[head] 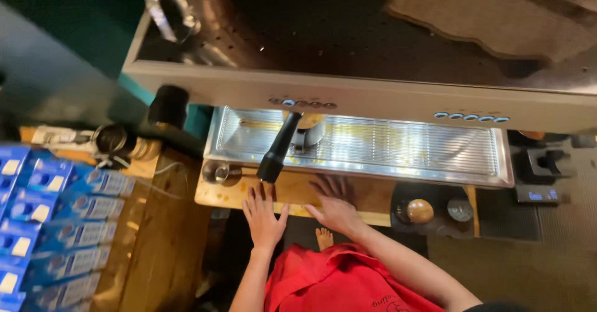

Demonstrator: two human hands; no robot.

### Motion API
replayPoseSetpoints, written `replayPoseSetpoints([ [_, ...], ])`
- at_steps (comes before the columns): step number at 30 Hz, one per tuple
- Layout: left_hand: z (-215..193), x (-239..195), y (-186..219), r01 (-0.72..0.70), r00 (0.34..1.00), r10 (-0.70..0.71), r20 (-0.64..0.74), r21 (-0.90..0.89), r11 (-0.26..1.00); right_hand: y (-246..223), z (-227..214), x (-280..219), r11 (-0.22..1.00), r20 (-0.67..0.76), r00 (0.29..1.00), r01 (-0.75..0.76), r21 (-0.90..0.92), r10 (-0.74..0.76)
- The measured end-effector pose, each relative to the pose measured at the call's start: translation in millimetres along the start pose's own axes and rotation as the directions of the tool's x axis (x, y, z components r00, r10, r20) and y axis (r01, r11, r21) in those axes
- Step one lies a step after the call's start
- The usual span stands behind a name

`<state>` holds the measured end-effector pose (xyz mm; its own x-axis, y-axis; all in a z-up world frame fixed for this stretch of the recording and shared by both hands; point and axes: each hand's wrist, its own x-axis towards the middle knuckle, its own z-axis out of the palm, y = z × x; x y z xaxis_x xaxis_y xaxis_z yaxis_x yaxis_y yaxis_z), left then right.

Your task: The person wipes a portafilter with a cloth, places it on a scale, and grinds coffee into it. They then use a tamper to press the grounds, attach the portafilter to the espresso machine, and repeat the process for a second dose.

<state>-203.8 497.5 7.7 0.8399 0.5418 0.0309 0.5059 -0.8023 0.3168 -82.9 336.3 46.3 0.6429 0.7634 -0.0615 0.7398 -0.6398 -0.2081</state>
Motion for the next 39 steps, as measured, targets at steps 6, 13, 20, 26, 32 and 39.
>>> replayPoseSetpoints([
  [6,23,3,-15,-0.099,0.990,0.105,-0.097,0.072,0.992,10,57,5,0.940,0.203,0.951,-0.274,0.202,0.233],
  [13,5,21,-31,-0.231,0.973,0.232,0.000,-0.095,0.968,8,69,1,0.942,-0.342,0.879,-0.324,0.085,0.333],
  [20,-23,58,-36,-0.521,0.846,0.529,0.063,-0.107,0.847,-1,63,2,0.925,-0.450,0.812,-0.365,0.106,0.373],
  [26,-28,60,-36,-0.517,0.845,0.528,0.085,-0.123,0.847,3,70,5,0.918,-0.465,0.799,-0.385,0.089,0.380],
  [32,-35,58,-35,-0.478,0.858,0.492,0.146,-0.120,0.870,11,83,4,0.898,-0.439,0.793,-0.433,0.079,0.422],
  [39,-47,57,-28,-0.439,0.867,0.459,0.194,-0.138,0.888,14,85,3,0.878,-0.391,0.796,-0.473,0.078,0.463],
])
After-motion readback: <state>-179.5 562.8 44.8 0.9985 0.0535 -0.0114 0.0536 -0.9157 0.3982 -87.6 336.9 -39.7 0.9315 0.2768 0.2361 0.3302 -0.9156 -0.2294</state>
